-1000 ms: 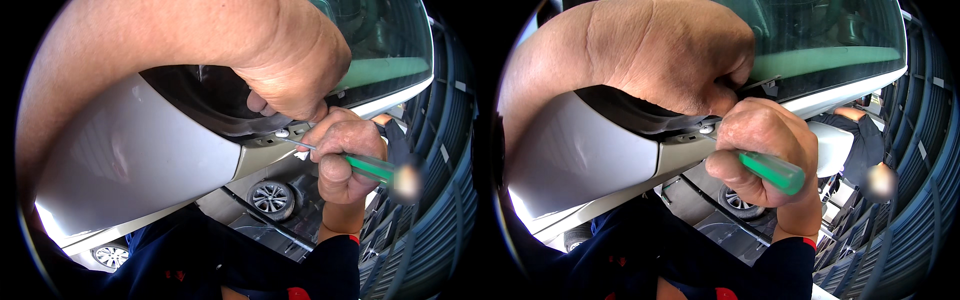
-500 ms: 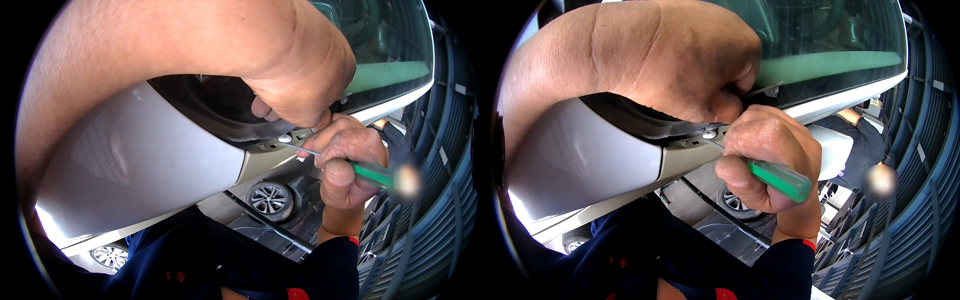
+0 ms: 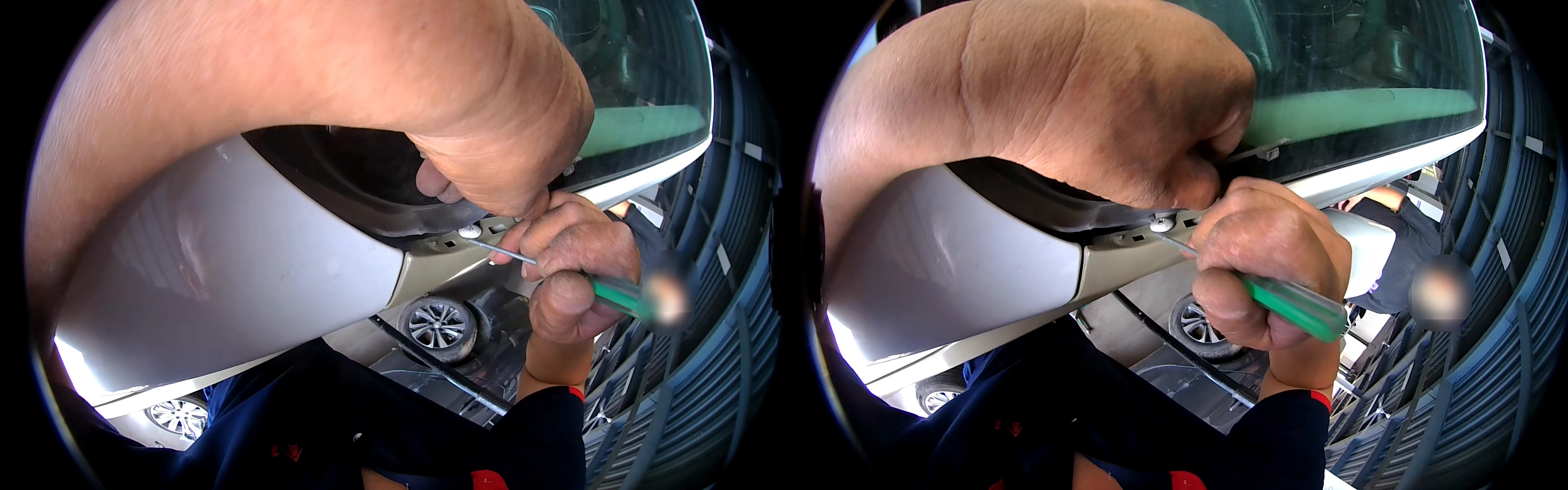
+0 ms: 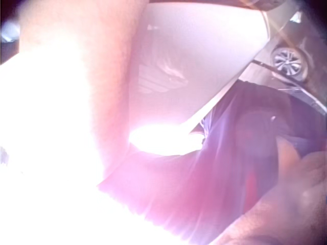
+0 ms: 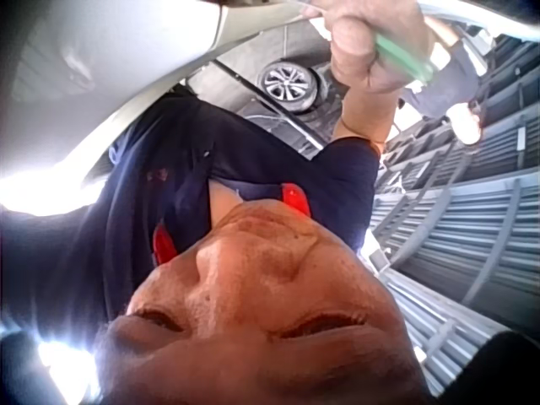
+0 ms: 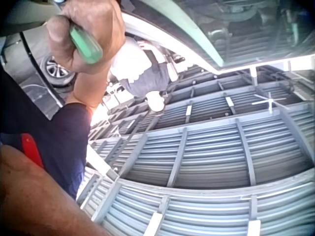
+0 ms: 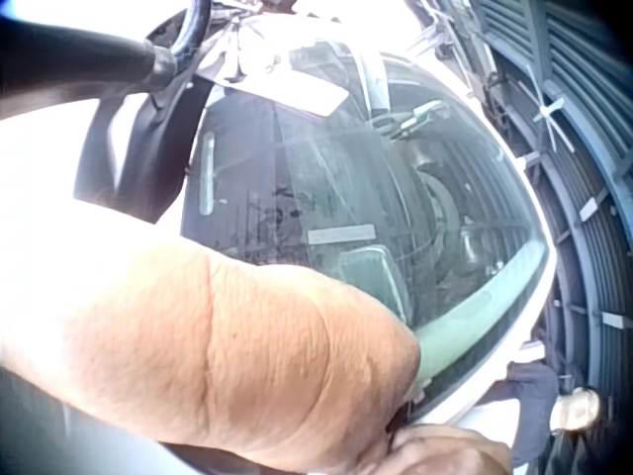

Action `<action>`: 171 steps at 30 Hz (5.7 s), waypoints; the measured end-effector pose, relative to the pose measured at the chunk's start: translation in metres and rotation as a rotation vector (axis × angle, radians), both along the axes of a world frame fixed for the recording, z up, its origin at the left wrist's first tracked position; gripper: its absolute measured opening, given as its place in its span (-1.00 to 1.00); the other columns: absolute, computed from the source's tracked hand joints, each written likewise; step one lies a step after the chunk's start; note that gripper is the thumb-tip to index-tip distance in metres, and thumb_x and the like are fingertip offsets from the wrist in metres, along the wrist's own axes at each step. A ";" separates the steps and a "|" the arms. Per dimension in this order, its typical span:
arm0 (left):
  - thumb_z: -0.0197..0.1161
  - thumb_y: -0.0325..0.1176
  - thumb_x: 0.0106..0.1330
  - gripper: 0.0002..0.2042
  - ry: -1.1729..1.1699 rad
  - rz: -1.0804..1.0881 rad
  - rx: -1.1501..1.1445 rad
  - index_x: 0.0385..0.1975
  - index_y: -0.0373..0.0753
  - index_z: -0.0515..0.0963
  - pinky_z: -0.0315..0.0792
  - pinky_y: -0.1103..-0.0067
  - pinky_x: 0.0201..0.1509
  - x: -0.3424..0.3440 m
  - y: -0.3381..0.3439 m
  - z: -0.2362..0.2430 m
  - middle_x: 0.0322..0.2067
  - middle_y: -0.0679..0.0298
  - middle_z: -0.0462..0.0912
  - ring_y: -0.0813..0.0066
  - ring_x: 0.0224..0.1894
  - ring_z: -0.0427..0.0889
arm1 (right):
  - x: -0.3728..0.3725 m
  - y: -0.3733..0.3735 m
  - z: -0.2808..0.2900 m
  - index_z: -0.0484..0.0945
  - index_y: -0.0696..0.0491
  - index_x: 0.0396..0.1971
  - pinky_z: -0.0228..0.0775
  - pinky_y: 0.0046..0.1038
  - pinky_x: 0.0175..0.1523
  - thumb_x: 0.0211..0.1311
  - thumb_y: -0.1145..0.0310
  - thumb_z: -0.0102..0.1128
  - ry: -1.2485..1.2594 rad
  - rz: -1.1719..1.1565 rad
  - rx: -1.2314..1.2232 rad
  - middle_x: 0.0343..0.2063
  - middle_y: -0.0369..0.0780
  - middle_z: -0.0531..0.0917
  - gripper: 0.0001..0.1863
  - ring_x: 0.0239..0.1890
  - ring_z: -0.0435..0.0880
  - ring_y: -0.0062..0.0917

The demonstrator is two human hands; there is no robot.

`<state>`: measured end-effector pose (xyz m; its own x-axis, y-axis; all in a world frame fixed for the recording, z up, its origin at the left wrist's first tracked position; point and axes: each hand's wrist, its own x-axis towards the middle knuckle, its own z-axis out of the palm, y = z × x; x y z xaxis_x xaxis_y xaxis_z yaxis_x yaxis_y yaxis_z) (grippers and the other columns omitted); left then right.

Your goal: The person uses a pry tool to detach a trim piece from the edge of a vehicle's windshield and fender area.

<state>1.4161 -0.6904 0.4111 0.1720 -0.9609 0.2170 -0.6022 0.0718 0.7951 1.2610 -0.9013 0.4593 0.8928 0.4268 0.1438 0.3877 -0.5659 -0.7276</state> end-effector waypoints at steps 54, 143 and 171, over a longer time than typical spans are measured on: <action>0.28 -0.30 0.29 -0.81 -0.055 -0.004 0.049 -0.36 -0.33 0.65 0.52 0.34 -0.15 -0.017 -0.075 -0.014 -0.46 0.02 0.66 0.07 -0.31 0.67 | -0.001 -0.050 0.008 0.45 0.10 -0.43 0.51 -0.50 -0.48 0.49 -0.07 0.16 0.008 -0.017 0.173 -0.61 -0.18 0.59 -0.50 -0.61 0.54 -0.51; 0.31 -0.39 0.18 -0.86 -0.020 0.210 -0.025 -0.51 -0.33 0.62 0.49 0.33 -0.32 -0.003 0.030 -0.030 -0.58 0.05 0.60 0.12 -0.45 0.64 | 0.009 0.006 0.008 0.50 0.11 -0.36 0.51 -0.36 -0.46 0.17 0.32 0.45 -0.053 0.134 -0.112 -0.62 -0.15 0.60 -0.73 -0.59 0.65 -0.28; 0.32 -0.41 0.14 -0.87 -0.155 0.124 0.012 -0.55 -0.33 0.62 0.48 0.33 -0.37 -0.010 -0.033 0.010 -0.62 0.06 0.58 0.13 -0.50 0.63 | 0.010 -0.022 -0.003 0.44 0.11 -0.27 0.53 -0.38 -0.47 0.46 0.02 0.23 -0.010 0.030 0.171 -0.64 -0.20 0.56 -0.59 -0.63 0.60 -0.40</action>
<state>1.4066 -0.7230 0.4213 0.2550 -0.9371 0.2385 -0.7210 -0.0199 0.6926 1.2710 -0.9232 0.4567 0.8781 0.4218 0.2257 0.4106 -0.4225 -0.8080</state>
